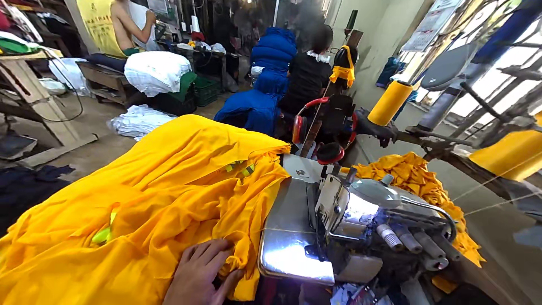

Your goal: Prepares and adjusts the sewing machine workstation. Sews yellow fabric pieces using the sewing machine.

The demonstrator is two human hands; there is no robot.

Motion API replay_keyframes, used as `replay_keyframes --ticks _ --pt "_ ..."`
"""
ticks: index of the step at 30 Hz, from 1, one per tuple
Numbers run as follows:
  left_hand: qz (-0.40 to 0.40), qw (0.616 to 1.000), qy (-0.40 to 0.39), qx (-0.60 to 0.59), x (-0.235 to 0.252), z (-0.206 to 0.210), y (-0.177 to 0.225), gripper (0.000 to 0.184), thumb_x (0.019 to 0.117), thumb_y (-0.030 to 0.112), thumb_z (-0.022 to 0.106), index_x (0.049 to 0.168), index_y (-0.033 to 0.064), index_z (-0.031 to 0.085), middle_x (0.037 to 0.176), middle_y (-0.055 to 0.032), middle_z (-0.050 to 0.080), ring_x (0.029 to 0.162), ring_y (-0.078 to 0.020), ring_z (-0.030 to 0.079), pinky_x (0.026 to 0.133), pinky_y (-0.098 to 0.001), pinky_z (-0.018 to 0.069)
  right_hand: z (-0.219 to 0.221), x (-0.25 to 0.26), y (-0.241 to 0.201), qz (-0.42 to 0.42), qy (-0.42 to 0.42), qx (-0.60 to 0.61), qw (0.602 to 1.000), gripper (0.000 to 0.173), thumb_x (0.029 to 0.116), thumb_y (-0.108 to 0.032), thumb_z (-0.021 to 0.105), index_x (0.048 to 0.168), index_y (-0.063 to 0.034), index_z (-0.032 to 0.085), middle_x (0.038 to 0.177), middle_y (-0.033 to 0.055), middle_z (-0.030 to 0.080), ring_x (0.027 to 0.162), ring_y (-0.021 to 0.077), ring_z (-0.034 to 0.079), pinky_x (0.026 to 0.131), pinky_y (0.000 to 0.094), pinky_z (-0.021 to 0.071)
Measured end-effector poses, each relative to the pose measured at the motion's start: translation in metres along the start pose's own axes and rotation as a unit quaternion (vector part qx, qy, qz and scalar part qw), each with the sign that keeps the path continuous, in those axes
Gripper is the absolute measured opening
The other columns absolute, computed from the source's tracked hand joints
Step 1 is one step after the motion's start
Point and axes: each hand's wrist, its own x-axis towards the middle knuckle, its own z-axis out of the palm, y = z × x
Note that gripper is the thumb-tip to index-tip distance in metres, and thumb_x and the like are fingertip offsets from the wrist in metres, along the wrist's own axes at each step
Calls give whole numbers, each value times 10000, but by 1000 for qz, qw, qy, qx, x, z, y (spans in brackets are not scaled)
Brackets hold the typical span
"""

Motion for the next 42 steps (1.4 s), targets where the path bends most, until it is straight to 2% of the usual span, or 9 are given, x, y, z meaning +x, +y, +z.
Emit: replay_keyframes --ticks 3,8,13,16,19,24,32,37,42 --pt "3 1000 2 6 0 0 0 482 979 602 528 1022 177 753 1179 -30 726 1152 -233 654 1018 -506 457 -4 27 32 7 13 126 992 202 1044 -39 378 998 -79 571 772 -36 616 674 16 603 645 185 533" --pt "-19 998 19 -61 -1 1 -2 494 956 601 572 1065 153 749 1220 -70 714 1167 -248 648 1019 -514 458 -40 67 85 15 -104 212 972 285 1051 -103 320 1062 -133 603 884 -32 705 814 51 688 715 237 595" --pt "-40 936 140 -320 70 -43 44 566 1027 615 452 1209 126 670 1160 -43 651 993 -108 631 799 -301 559 -8 29 17 38 -31 201 978 321 1038 -15 251 983 -127 547 769 -72 646 720 -11 638 683 164 561" --pt "-113 923 -54 -364 143 -36 95 525 1089 475 339 1234 94 671 1088 -65 708 813 -143 705 708 -361 612 -51 69 103 -27 -122 182 975 320 1089 -167 317 1176 -82 613 949 -16 714 849 57 691 737 254 598" --pt "-286 789 -260 -477 206 -25 117 724 1035 680 312 1408 106 550 1180 -162 677 858 -287 710 728 -458 598 -45 65 90 70 -46 73 994 244 1092 -170 387 1185 -62 585 912 -2 663 772 84 654 694 294 587" --pt "-357 728 -256 -526 235 -1 128 608 1019 634 437 1212 90 630 925 -124 694 765 -251 690 652 -451 584 -49 49 65 83 -58 -3 995 358 1045 -295 529 1338 -94 573 1005 30 680 832 123 666 745 355 583" --pt "-334 777 -183 -501 240 11 133 218 1056 200 484 1002 46 628 745 -45 642 610 -142 624 542 -324 536 -57 63 78 83 -103 -4 991 493 1034 -375 570 1467 -155 488 1079 61 681 846 159 675 729 383 581" --pt "-302 824 -292 -381 256 -11 121 304 1077 304 462 977 80 641 681 -13 596 505 -96 516 470 -260 443 -53 63 77 87 -87 -8 992 553 1042 -402 569 1537 -189 443 1218 117 659 954 212 676 815 436 571" --pt "-257 905 -174 -290 227 -31 60 546 1098 477 385 1223 33 678 1125 -142 725 999 -278 700 881 -518 540 -53 66 82 84 -97 -5 992 568 1052 -420 546 1556 -197 407 1237 104 650 953 199 680 822 414 577"
